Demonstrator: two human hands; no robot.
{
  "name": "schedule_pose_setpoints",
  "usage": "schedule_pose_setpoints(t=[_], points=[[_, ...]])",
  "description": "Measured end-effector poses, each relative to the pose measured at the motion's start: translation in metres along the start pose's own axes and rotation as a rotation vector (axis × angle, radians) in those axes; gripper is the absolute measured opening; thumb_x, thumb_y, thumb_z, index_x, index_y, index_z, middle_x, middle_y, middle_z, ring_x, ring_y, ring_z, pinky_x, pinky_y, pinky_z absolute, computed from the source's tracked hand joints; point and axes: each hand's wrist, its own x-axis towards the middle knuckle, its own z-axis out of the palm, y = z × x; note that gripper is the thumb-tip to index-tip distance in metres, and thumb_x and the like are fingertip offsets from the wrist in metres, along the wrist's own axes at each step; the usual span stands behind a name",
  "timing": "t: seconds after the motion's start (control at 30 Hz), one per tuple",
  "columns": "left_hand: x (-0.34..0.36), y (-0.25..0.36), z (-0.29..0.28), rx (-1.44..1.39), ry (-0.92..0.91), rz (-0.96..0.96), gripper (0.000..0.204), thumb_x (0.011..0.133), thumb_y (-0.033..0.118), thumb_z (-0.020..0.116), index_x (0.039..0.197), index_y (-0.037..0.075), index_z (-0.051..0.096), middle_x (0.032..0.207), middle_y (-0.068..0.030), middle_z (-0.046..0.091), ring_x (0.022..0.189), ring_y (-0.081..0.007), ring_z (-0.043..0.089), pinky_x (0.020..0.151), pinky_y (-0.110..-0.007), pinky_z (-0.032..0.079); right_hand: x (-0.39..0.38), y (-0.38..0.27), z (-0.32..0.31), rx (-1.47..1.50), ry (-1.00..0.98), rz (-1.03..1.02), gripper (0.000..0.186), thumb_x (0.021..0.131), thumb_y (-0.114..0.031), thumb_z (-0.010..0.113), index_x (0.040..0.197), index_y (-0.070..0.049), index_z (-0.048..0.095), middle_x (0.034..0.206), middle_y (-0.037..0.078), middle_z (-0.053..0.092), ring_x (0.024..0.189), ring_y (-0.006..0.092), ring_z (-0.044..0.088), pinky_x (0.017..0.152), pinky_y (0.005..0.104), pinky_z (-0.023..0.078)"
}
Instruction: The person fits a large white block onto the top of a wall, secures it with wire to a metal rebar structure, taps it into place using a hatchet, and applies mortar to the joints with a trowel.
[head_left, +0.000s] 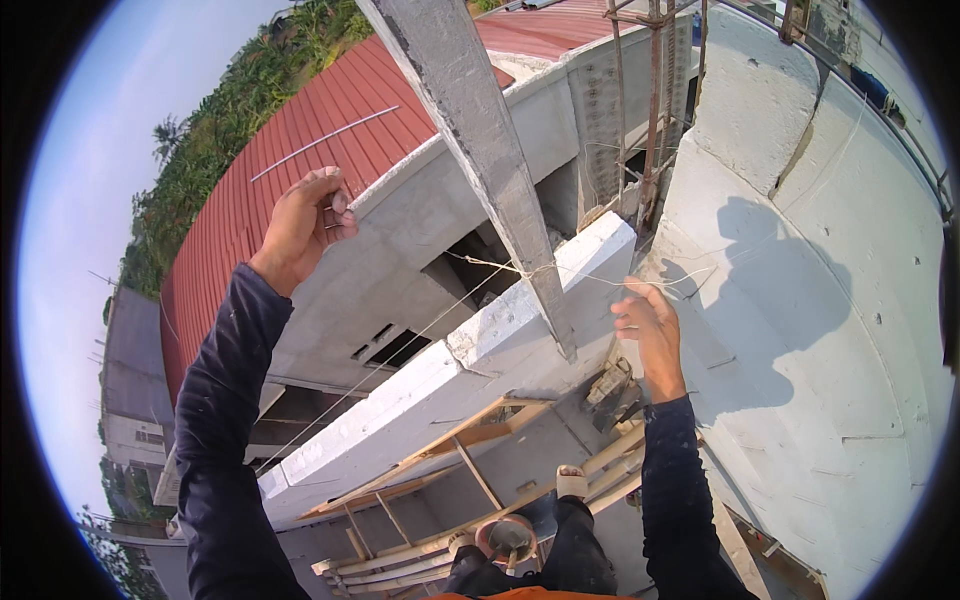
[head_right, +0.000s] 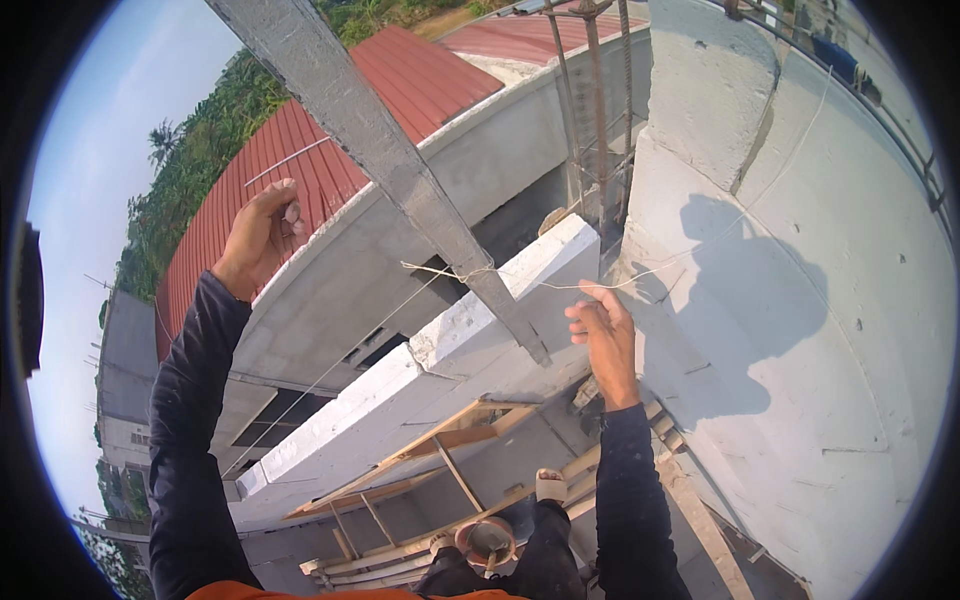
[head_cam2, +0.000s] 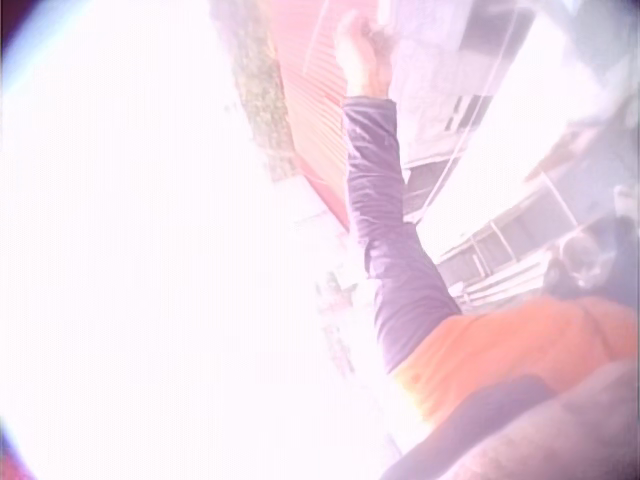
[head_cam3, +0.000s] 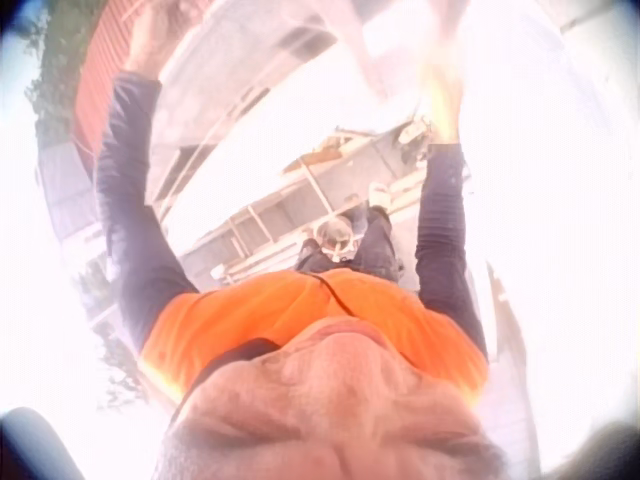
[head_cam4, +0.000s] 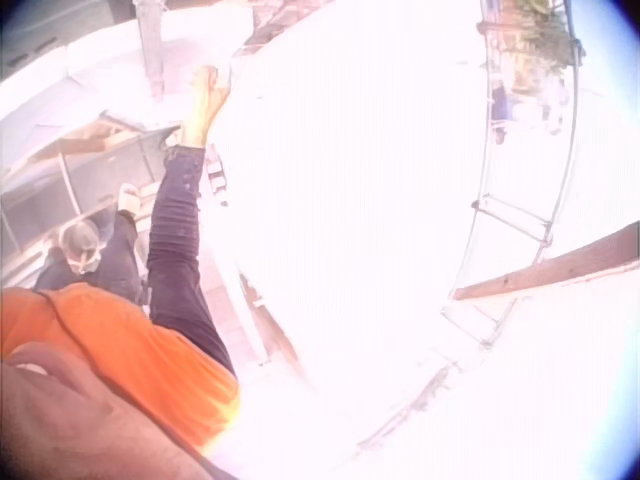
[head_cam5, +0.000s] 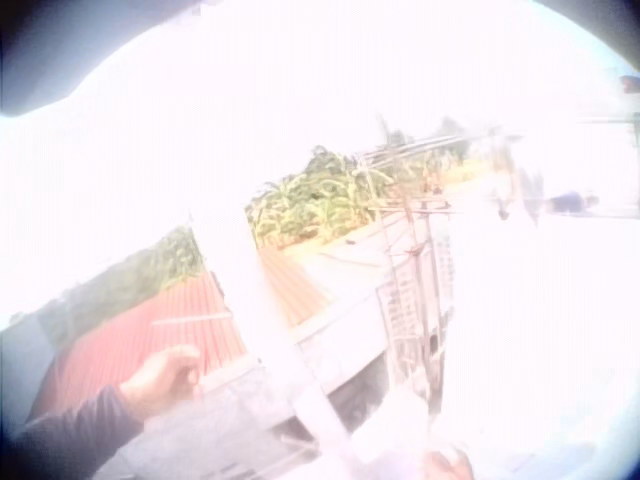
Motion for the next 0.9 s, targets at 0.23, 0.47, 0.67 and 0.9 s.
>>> schedule_pose_setpoints(t=[0.23,0.47,0.67,0.9], points=[[-0.206,-0.036,-0.009,0.007,-0.138,0.072,0.01,0.113,0.019,0.059,0.114,0.01,0.054,0.089,-0.0139,0.075,0.09,-0.0272,0.08,0.076,-0.035,0.065,-0.095,-0.018,0.075,0.203,-0.356,0.12,0.051,0.111,-0.037,0.065,0.144,0.001,0.065,0.111,0.011,0.077,0.092,0.0142,0.069,0.083,0.03,0.059],[-0.301,-0.098,0.043,0.228,-0.376,0.117,0.01,0.108,0.005,0.064,0.117,0.004,0.059,0.129,-0.0208,0.077,0.13,-0.031,0.071,0.11,-0.042,0.054,-0.148,-0.058,0.131,0.675,-0.443,0.232,0.04,0.114,-0.034,0.061,0.138,-0.002,0.059,0.104,0.007,0.076,0.094,0.0168,0.072,0.091,0.0383,0.062],[-0.242,-0.129,0.058,0.39,-0.408,0.24,0.051,0.09,-0.004,0.064,0.14,0.001,0.062,0.14,-0.0147,0.072,0.139,-0.0319,0.063,0.119,-0.049,0.046,-0.15,-0.051,0.117,0.645,-0.272,0.175,0.03,0.114,-0.028,0.06,0.132,-0.005,0.061,0.077,-0.004,0.05,0.069,0.0092,0.053,0.07,0.0342,0.058],[-0.171,-0.203,0.056,0.114,-0.062,0.269,0.049,0.103,0.016,0.069,0.147,-0.004,0.06,0.136,-0.0183,0.072,0.127,-0.0286,0.069,0.11,-0.04,0.053,-0.168,-0.036,0.133,0.341,-0.091,0.133,0.038,0.114,-0.027,0.059,0.143,-0.002,0.058,0.074,-0.007,0.038,0.059,0.0012,0.039,0.047,0.0199,0.038]])
